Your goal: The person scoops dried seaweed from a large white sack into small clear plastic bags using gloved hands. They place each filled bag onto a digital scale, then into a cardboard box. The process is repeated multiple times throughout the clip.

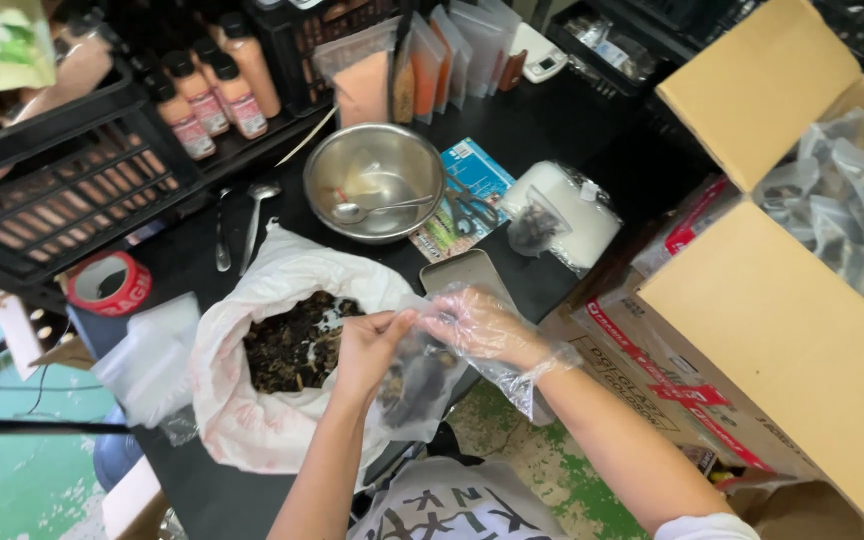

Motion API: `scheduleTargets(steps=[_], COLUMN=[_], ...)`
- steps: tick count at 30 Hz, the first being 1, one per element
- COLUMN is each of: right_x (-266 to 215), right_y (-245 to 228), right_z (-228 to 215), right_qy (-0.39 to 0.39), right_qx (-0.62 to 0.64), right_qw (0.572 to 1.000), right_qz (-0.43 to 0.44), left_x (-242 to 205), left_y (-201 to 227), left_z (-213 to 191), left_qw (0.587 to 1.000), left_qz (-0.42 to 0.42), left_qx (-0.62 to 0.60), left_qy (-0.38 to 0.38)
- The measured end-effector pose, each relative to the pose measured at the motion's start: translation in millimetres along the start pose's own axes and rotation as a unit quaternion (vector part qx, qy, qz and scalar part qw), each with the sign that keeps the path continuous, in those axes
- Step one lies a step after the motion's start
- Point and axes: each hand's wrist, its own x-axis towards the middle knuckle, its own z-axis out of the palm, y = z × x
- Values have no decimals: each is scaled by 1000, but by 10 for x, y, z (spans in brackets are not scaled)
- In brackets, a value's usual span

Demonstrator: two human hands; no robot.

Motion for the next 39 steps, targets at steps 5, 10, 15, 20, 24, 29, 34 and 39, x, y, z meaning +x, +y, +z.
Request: scheduleTargets(steps=[5,10,15,20,24,29,34,39], right_x=[-214,-382,-539,-538,-257,245,815,882], right_y=[279,677,994,1032,1936,2441,2992,2935], right_z=[-96,-280,-446,-560,-450,-503,-335,-216], right_qy=[82,114,141,198,226,318,335,367], right_qx=[-44,-24,3,7,-70,-87,-56,-33], right_qw=[995,992,990,980,965,913,904,892], right_qz=[20,39,22,10,113,241,260,262], left_x=[159,282,407,340,281,102,217,379], left_y=[-98,179,94,188,382,570,352,430], left_z=[299,623,995,1162,887,795,868,1203], left_qw=[997,990,982,988,993,996,995,990], left_qz=[-18,-60,-99,-113,-103,-79,-87,-92], left_qx=[-78,-125,-162,-101,-52,-33,-5,50], left_qy=[22,3,-5,-11,-34,-35,-50,-92])
